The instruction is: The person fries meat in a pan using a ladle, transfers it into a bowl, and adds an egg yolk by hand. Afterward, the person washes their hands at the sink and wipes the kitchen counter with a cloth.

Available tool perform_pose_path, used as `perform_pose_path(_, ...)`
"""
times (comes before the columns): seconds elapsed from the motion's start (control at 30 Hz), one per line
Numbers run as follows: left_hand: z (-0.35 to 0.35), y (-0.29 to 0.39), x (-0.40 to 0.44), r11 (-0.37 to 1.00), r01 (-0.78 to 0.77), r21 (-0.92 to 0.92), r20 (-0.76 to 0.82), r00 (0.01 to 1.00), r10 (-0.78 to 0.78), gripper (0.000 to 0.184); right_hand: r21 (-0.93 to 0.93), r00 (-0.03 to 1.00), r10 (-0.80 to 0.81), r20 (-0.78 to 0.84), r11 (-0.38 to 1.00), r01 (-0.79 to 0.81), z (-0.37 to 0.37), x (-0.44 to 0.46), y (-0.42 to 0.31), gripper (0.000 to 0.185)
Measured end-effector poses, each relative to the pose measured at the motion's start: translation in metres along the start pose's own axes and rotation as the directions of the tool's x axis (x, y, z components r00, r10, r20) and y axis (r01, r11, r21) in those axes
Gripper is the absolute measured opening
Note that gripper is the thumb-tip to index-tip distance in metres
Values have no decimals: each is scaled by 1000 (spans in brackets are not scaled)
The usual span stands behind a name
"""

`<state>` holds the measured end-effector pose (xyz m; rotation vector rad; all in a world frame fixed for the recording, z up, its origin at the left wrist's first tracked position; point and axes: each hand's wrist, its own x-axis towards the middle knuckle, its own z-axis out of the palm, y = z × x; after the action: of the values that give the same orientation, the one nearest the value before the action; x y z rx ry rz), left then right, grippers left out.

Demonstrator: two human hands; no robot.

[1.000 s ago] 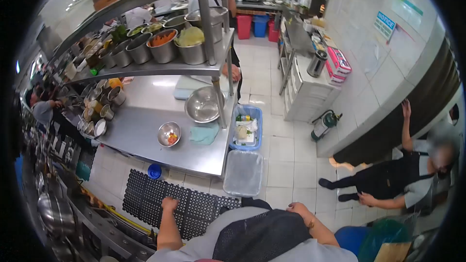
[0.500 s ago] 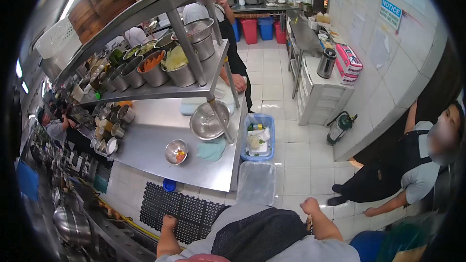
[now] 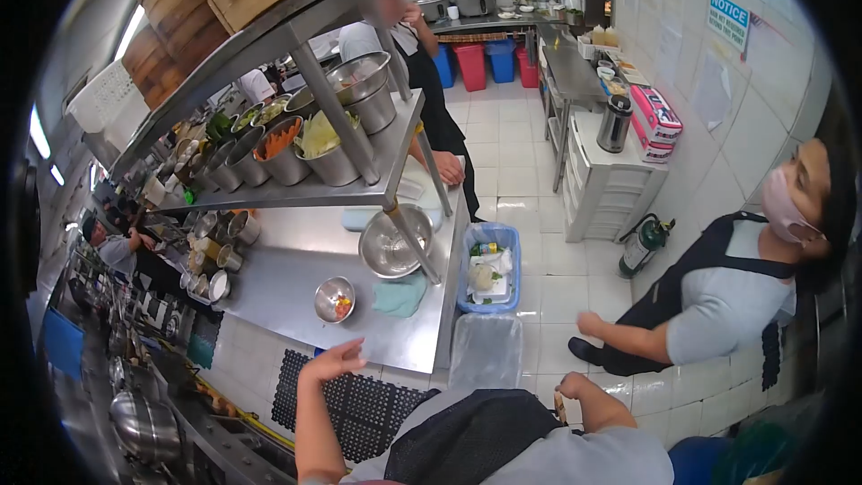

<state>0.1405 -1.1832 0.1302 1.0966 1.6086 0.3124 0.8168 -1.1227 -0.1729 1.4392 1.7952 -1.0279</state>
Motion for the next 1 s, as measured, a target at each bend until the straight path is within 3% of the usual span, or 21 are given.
perform_pose_path(0.03,-3,18,12,984,-54,171,6,999,54,98,-8,988,-104,-116,995,104,3,11,4,54)
perform_pose_path(0.07,-4,35,23,985,-52,165,20,999,49,98,-24,953,-202,-225,979,202,10,12,9,55)
perform_pose_path(0.1,-4,51,34,959,-118,256,9,993,119,99,114,966,-85,-243,987,115,-3,-9,-4,54)
perform_pose_path(0.13,-3,66,45,920,-182,347,4,981,193,101,122,970,-72,-233,987,102,0,-19,-7,54)
perform_pose_path(0.17,0,82,57,920,-185,345,18,982,191,101,336,948,-10,-317,934,122,6,-17,-5,50)
perform_pose_path(0.2,3,95,73,897,-90,432,-22,994,110,106,527,919,69,-389,834,161,11,-15,-2,48)
perform_pose_path(0.23,8,101,86,859,7,512,-72,997,35,111,560,913,90,-397,812,164,18,-17,3,46)
perform_pose_path(0.33,15,33,188,782,7,623,-132,987,96,113,567,903,94,-418,804,179,48,-39,26,47)
perform_pose_path(0.37,25,31,198,781,2,625,-124,987,97,113,581,937,157,-313,812,58,45,-65,25,55)
perform_pose_path(0.43,54,37,212,833,96,545,-344,931,118,108,586,939,185,-289,810,21,78,-87,50,50)
perform_pose_path(0.47,66,42,213,832,94,546,-339,933,117,108,276,944,-51,-327,950,147,101,-87,74,49)
perform_pose_path(0.5,78,47,210,825,141,547,-450,881,147,99,-65,917,-285,-280,958,278,127,-89,97,47)
perform_pose_path(0.53,88,50,208,821,190,538,-554,814,175,92,-145,917,-337,-213,939,311,145,-100,111,47)
perform_pose_path(0.57,94,51,206,827,192,529,-555,815,166,92,2,960,-224,-169,974,228,150,-111,114,47)
perform_pose_path(0.63,100,52,203,847,166,505,-608,765,212,72,254,993,-32,-116,965,61,151,-117,119,46)
perform_pose_path(0.7,107,49,197,820,154,551,-593,764,255,64,363,994,30,-109,932,12,151,-110,120,46)
perform_pose_path(0.83,131,40,180,741,86,666,-540,742,399,44,428,987,0,-161,901,70,121,-91,104,46)
perform_pose_path(1.0,146,29,153,731,21,682,-493,751,439,32,417,940,-141,-312,869,268,85,-23,82,45)
